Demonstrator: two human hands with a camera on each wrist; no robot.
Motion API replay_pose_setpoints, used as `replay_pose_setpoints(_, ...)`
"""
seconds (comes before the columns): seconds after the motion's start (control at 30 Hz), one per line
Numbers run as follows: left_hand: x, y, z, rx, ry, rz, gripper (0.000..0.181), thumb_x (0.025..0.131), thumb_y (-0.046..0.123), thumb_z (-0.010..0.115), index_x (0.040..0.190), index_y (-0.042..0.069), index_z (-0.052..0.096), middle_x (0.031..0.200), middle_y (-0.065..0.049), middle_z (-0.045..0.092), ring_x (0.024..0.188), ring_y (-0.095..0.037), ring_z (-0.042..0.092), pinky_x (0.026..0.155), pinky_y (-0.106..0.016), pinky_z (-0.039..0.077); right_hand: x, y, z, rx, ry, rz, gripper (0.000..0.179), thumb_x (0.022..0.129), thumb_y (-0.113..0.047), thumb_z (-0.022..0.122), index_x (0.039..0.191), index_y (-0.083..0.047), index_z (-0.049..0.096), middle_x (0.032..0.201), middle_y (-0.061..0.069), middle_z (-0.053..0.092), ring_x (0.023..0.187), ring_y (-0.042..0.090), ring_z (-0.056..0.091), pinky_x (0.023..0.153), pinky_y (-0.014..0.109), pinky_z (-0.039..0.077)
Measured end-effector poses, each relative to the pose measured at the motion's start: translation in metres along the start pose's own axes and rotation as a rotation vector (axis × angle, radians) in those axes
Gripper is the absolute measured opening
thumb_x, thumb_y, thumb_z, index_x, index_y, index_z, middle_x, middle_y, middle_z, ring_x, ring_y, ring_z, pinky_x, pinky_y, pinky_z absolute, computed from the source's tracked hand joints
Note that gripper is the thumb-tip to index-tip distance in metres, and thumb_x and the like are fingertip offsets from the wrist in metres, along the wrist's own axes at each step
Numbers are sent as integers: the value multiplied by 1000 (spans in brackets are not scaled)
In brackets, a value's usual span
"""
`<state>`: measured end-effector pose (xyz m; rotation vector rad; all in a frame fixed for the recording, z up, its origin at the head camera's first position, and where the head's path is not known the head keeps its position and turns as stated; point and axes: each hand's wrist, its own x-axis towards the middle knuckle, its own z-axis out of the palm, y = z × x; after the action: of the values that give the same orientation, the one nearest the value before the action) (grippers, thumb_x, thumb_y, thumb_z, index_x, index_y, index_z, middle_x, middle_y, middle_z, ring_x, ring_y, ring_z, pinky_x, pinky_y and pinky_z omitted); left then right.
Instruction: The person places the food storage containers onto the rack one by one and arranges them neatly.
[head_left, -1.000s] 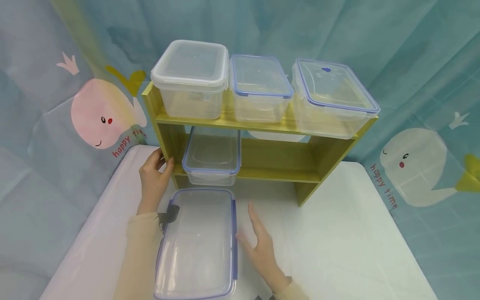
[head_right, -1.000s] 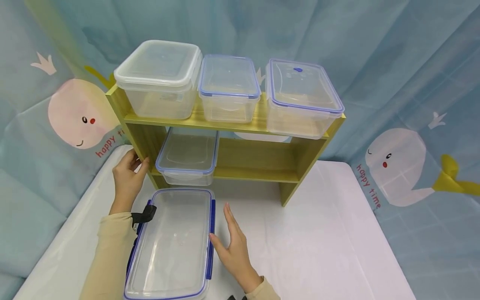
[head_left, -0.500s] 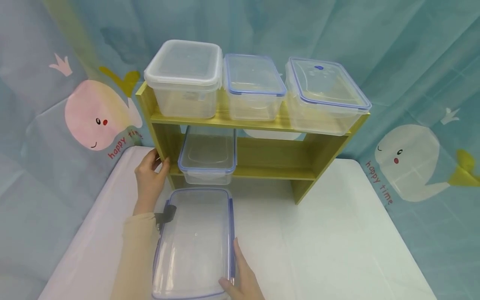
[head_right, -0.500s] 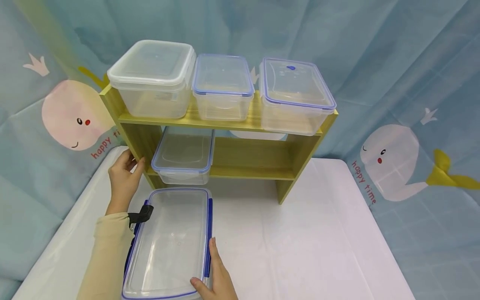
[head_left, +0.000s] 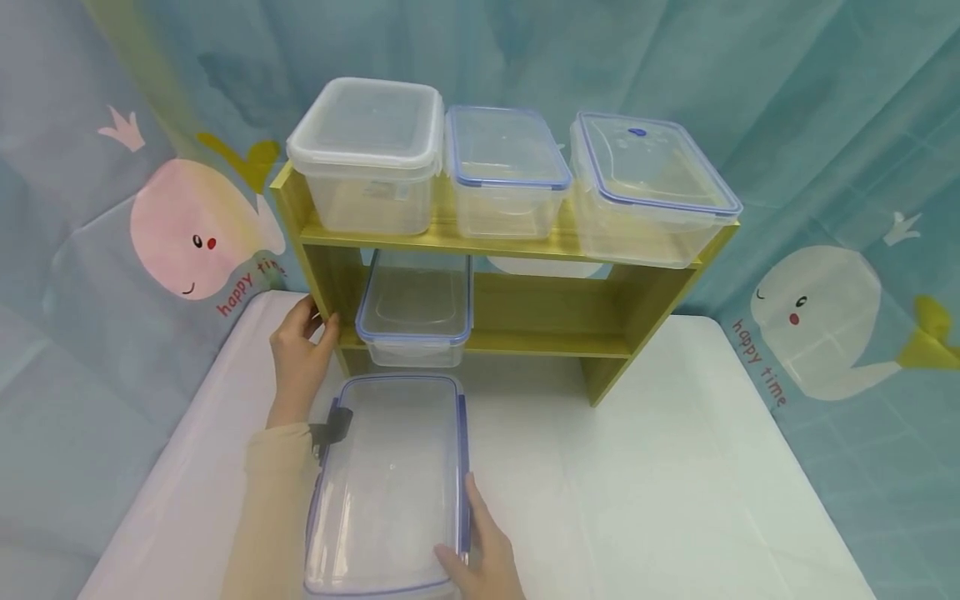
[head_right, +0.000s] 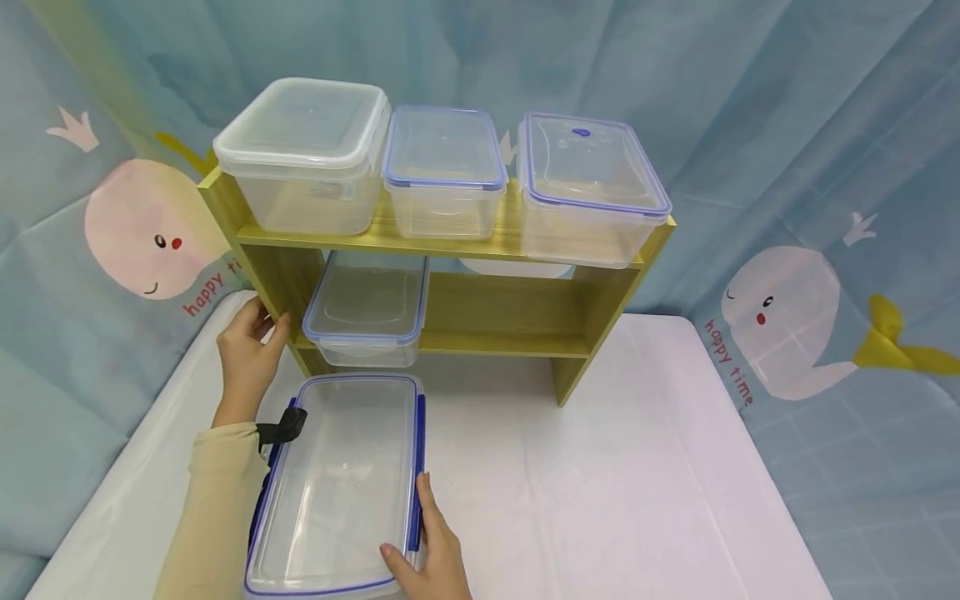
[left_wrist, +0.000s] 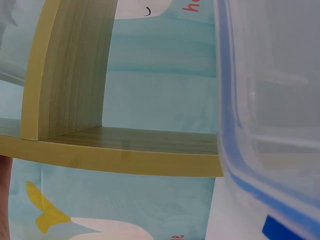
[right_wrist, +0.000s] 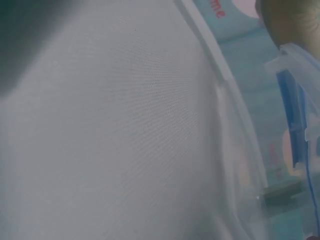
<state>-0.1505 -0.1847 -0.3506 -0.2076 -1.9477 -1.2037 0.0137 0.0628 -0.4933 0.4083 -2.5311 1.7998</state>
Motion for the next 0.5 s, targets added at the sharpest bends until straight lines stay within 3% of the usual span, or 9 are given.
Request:
replay_pose_setpoints(0.17,-1,0,0,0,-2,-3,21,81,-20,56,102,-22,55,99,-35,60,97,-24,59,85,-12,49,1,7,-6,-28,47,-50,76,83,-11,67,148,-8,28,145,19,36,130,33,37,106,37,35)
replay_pose_setpoints(0.33,-1,-1,1,-10,8,0,19,80,-20,56,99,-23,55,97,-35,59,96,-26,59,85,-11,49,-2,21,-24,-82,129,-174,80,73,3,67,145,-3,32,142,19,42,128,20,40,105,26,36)
replay_pose_setpoints(0.43,-1,-2,2,-23,17,-2,19,80,-20,55,99,-22,55,97,-35,59,97,-10,58,85,-11,49,-6,28,-39,-70,138,-253,79,71,6,65,144,1,33,141,19,42,128,14,41,103,23,38)
replay_pose_setpoints(0.5,0,-3,2,-33,23,-1,19,80,-20,55,99,-23,55,97,-35,59,97,2,55,85,-11,49,-8,31,-50,-38,93,-286,77,75,6,62,144,3,30,145,17,38,130,12,38,103,22,37)
